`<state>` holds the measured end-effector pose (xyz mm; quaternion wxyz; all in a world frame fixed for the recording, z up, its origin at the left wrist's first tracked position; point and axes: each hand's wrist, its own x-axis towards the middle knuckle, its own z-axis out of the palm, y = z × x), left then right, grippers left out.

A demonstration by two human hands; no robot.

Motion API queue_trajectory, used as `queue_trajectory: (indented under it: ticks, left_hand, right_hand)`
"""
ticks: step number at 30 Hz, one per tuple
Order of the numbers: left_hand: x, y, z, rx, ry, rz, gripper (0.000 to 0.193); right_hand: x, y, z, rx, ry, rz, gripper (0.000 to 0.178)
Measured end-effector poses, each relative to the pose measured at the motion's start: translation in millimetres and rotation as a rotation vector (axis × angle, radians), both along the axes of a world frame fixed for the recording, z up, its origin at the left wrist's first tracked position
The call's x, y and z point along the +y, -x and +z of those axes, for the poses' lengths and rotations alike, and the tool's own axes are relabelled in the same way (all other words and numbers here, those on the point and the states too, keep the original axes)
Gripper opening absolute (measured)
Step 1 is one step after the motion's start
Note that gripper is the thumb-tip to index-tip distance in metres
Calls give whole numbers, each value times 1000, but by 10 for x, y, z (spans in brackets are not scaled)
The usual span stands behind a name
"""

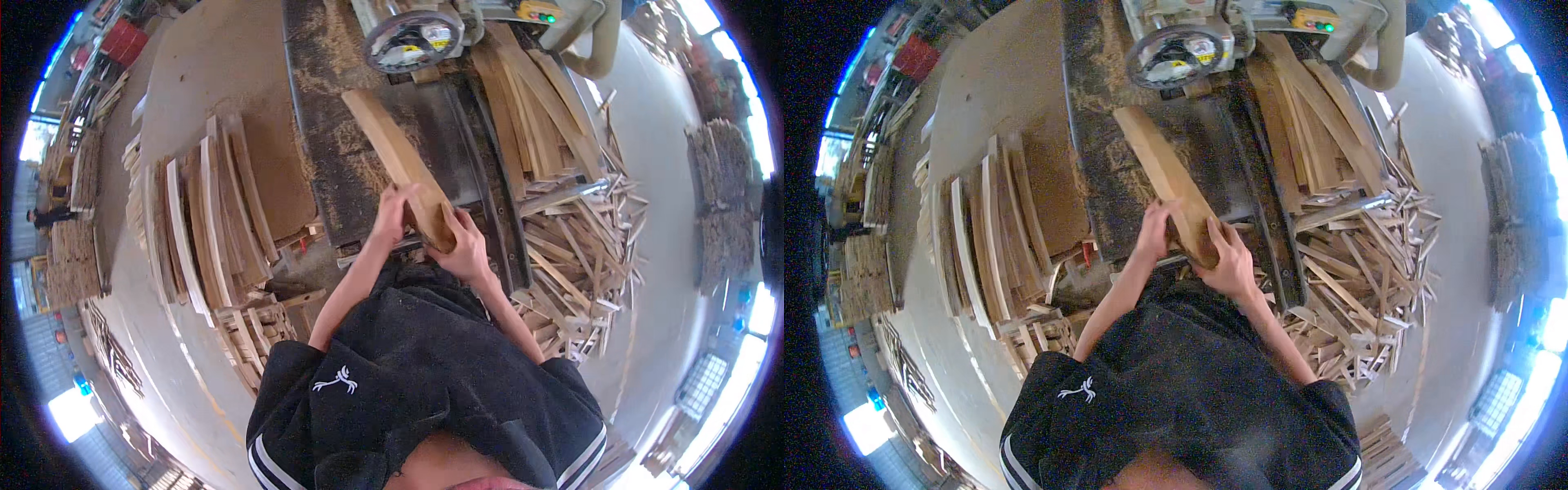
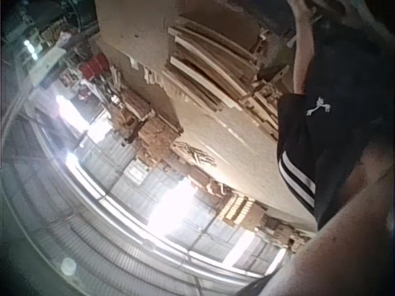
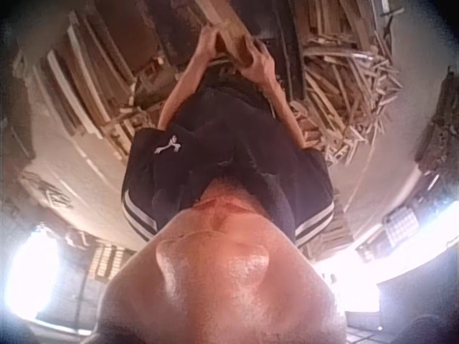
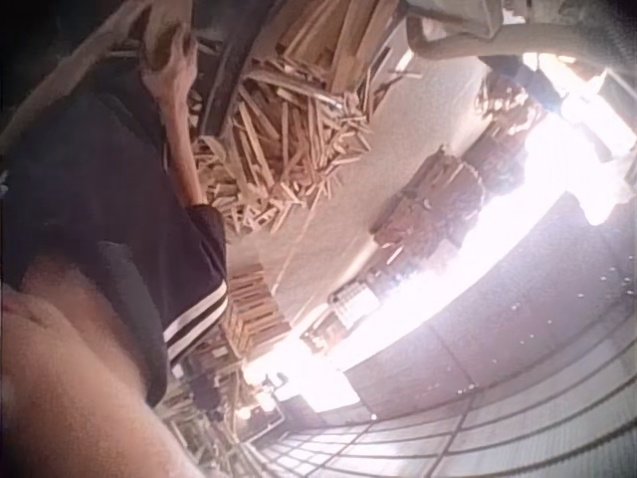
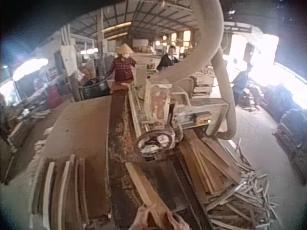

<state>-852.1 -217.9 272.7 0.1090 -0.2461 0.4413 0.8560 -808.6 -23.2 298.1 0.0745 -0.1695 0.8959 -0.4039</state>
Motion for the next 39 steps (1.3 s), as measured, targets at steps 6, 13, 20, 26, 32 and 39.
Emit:
queue_trajectory:
  ticks: [6, 13, 20, 26, 32, 39]
  left_hand:
    - [683, -191, -296, 539, 1423, -158, 75]
    - [522, 392, -562, 706, 1322, -341, 69]
    - [-1215, 431, -199, 487, 1504, -98, 46]
    - [-3081, -321, -69, 64, 1961, 436, 46]
    - [-3793, -1173, 37, -774, 1855, 311, 89]
    - [-3590, -1243, -248, -461, 1918, 401, 85]
  right_hand:
    - [256, -222, -227, 296, -222, -180, 80]
    - [426, 422, -941, 442, -175, 112, 60]
    - [218, 686, -678, 274, -105, 246, 68]
    - [-68, 1287, -770, 472, -167, 149, 57]
    - [-414, 1958, -892, 618, -263, 196, 48]
    - [-612, 2425, -941, 677, -300, 234, 47]
